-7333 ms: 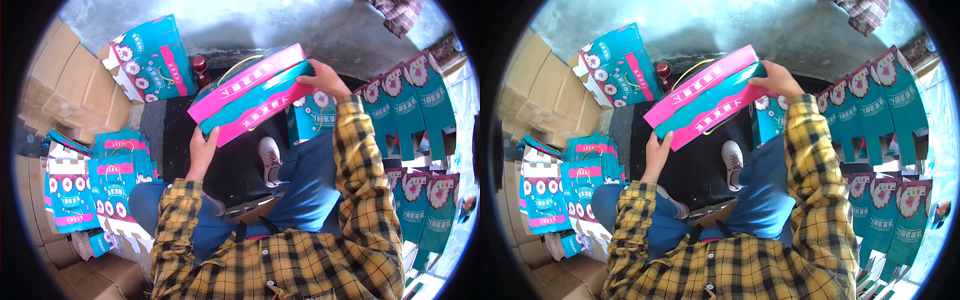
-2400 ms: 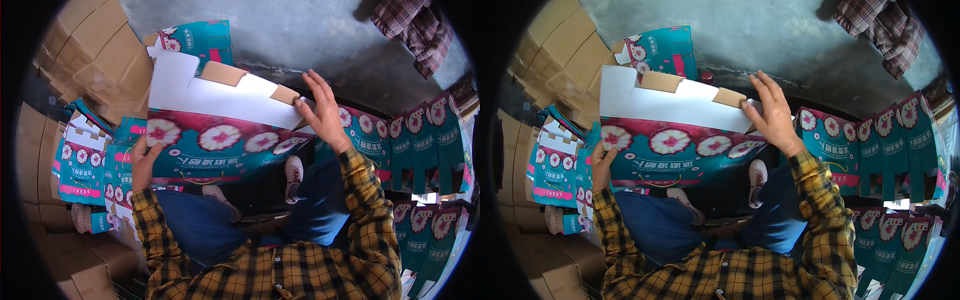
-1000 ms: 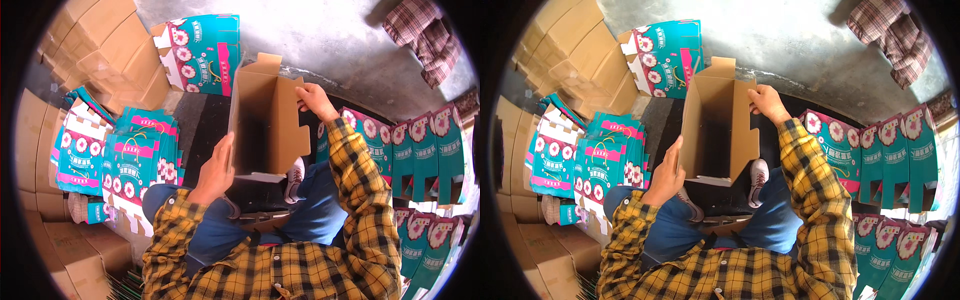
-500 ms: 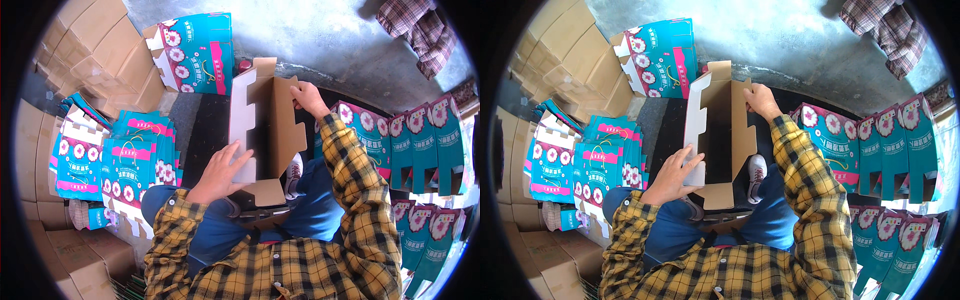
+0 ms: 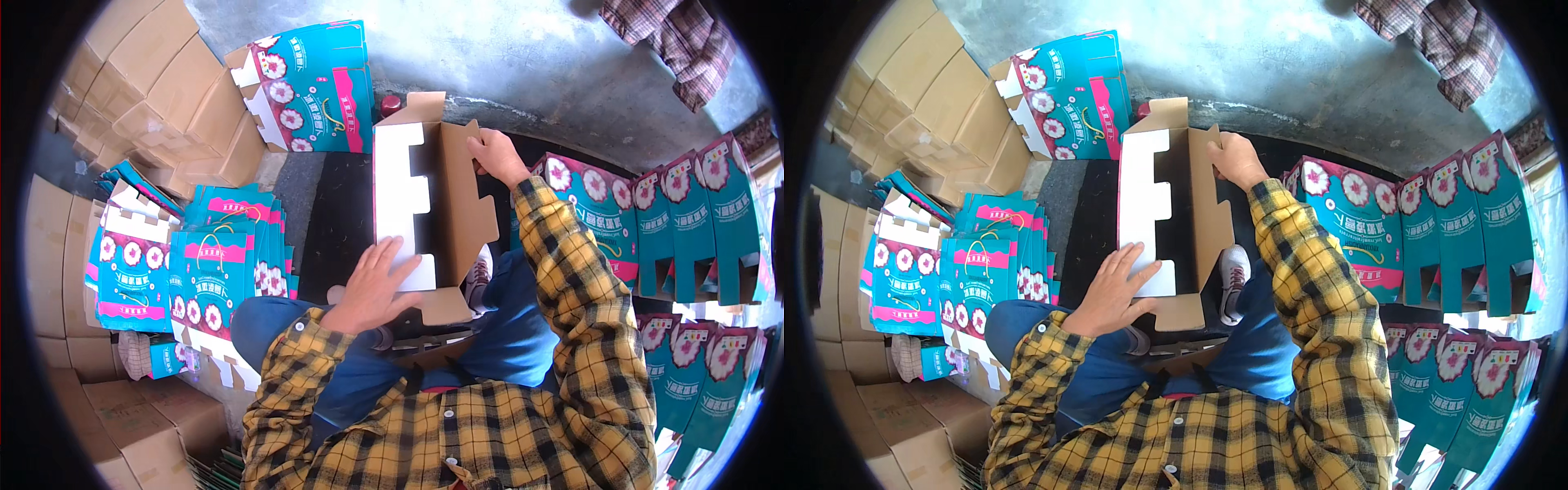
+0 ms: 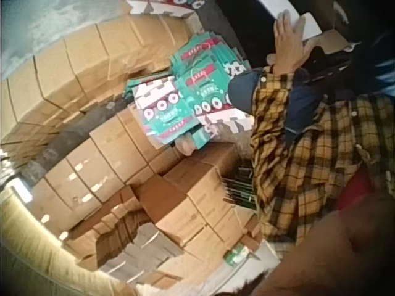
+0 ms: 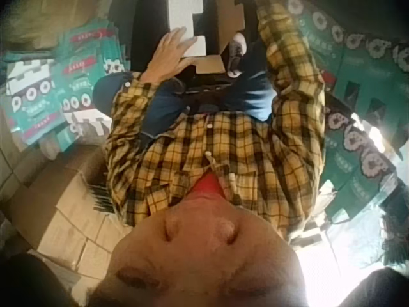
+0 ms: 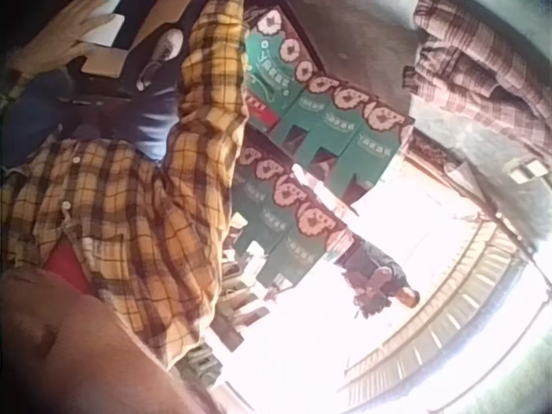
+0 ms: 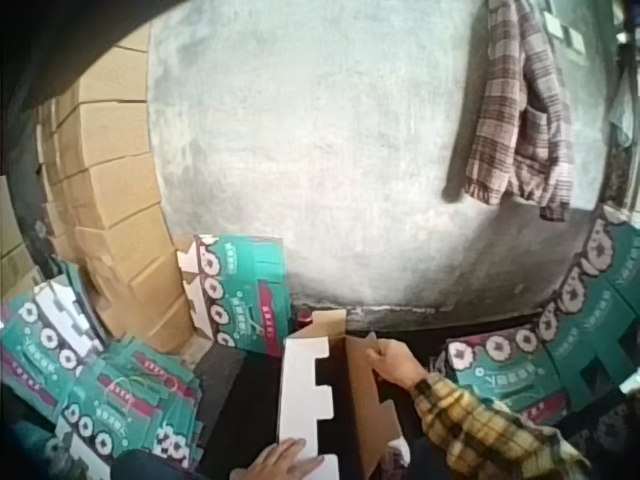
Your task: The person assembles cardboard gift boxes by taking flattened cardboard sheets from a stack, folding the sides and flaps into box shapes, and stacking the finished boxes onto a pile.
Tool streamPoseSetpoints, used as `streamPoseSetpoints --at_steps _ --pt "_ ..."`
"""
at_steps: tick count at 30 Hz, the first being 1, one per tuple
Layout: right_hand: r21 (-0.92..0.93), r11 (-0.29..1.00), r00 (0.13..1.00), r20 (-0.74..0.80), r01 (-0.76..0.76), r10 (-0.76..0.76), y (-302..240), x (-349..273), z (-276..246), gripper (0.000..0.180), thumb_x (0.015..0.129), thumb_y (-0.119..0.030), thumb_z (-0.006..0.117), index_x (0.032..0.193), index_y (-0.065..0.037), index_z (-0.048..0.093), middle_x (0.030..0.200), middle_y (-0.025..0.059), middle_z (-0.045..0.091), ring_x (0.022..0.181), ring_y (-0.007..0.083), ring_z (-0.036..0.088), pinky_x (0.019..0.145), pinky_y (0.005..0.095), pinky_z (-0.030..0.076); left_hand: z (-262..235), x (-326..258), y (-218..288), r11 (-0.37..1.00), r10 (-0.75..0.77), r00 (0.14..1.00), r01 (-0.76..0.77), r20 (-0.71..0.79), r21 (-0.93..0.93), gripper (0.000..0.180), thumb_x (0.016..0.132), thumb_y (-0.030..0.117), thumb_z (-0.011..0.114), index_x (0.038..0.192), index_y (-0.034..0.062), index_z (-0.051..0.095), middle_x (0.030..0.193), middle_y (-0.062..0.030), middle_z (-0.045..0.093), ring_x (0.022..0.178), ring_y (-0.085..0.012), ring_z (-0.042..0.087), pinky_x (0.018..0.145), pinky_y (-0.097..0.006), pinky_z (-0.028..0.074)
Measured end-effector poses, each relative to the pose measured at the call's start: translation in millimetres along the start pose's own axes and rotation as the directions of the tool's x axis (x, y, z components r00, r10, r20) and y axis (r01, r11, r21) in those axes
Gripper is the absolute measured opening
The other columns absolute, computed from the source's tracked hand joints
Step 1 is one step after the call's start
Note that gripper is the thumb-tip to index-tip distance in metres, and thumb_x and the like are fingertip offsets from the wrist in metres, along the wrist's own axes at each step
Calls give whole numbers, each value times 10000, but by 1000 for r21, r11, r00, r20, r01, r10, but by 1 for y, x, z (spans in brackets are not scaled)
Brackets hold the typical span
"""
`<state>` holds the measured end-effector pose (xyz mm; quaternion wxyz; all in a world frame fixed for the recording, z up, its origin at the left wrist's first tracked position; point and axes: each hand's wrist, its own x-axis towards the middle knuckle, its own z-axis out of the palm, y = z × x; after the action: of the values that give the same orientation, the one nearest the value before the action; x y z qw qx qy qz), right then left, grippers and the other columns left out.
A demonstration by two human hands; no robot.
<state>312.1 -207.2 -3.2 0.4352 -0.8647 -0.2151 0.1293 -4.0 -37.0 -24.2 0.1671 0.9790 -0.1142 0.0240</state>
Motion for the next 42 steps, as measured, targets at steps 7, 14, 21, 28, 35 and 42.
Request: streamPoseSetpoints --at_steps 7,14,21,28,35,42 --pt "-41 999 1000 28 9 -8 2 -1 -6 354 958 -242 518 896 82 648 710 158 697 592 238 708 623 358 587 30 -12 21 970 45 988 -78 -146 -229 676 987 570 456 1402 47 561 1479 -223 494 1416 -418 405 1165 -523 299" --pt "-66 998 998 64 -11 15 12 1 -7 356 967 -241 496 890 66 658 696 154 703 590 230 708 647 367 586 73 19 41 922 -381 809 299 -448 -245 384 963 90 538 1338 16 581 1153 -129 663 1061 -327 604 937 -440 449" --pt "-12 1000 995 91 -28 29 12 -3 -10 345 972 -221 492 883 73 649 693 151 702 587 238 706 627 372 585 75 53 65 954 -160 853 264 -496 146 392 901 44 591 1292 20 597 1324 -195 577 1221 -387 538 1030 -495 424" --pt "40 999 992 119 -36 31 7 -3 -6 307 972 -198 493 931 68 641 739 154 713 613 223 714 591 358 581 76 65 93 961 -275 891 254 -361 -106 559 843 222 729 1317 -16 553 1359 -175 536 1314 -363 451 1129 -567 283" --pt "-122 982 977 -146 141 -158 26 9 -19 575 1023 -459 373 1091 33 662 1051 303 690 1043 447 668 974 476 495 78 36 73 966 -257 891 238 -375 -98 469 793 6 589 1256 -69 586 1280 -217 583 1239 -404 523 1086 -499 388" --pt "400 916 944 303 1 -134 43 20 2 667 1041 -610 415 1149 -21 708 968 81 724 958 180 676 863 375 543 48 -35 -2 980 -200 908 191 -369 -62 283 835 13 567 1101 -52 636 1089 -235 660 1078 -441 610 983 -515 466"
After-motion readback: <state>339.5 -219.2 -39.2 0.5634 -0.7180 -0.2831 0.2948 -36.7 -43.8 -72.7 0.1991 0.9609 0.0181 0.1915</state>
